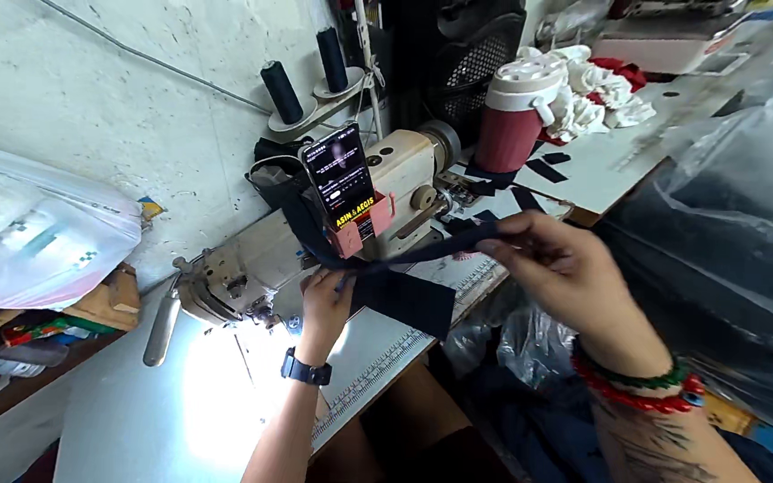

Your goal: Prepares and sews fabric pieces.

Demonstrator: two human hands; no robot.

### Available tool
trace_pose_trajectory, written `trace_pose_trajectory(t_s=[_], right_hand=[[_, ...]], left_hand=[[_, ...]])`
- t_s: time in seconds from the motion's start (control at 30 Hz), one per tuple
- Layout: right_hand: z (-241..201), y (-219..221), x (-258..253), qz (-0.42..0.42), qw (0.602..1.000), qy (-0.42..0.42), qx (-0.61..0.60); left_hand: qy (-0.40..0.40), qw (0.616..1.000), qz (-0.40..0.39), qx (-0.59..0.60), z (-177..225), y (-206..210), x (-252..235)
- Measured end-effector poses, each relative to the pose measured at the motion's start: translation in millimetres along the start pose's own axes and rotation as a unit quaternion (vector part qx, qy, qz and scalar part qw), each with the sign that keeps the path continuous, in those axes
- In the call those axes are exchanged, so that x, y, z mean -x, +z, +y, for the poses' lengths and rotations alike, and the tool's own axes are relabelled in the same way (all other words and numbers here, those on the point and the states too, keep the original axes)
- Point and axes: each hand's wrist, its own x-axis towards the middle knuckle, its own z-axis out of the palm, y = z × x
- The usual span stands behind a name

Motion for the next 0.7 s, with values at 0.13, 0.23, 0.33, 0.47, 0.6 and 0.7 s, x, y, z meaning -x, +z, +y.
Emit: trace_pose_trajectory(t_s=[0.13,0.23,0.33,0.47,0.6,0.7], right_hand=[[0,-18,12,-0.014,0.991,0.095,-0.097],[-1,2,26,-0.093,0.958,0.177,-0.206],[-1,55,35,-0.178,0.934,0.208,-0.230],[-1,128,57,-0.285,0.922,0.085,-0.249],[0,163,98,-0.381,0.917,-0.106,-0.045],[0,166,121,-0.394,0.909,-0.138,0.003]], left_hand=[[-0.037,0.990,-0.093,0.101,21,-61,37],[-0.133,0.965,-0.126,0.187,25,-116,85],[-0.194,0.967,-0.052,0.159,15,-167,132],[-0.073,0.982,0.054,-0.166,6,-226,182],[-0.084,0.952,0.038,-0.291,8,-242,255],[-0.115,0.954,0.013,-0.276,6,-227,297]])
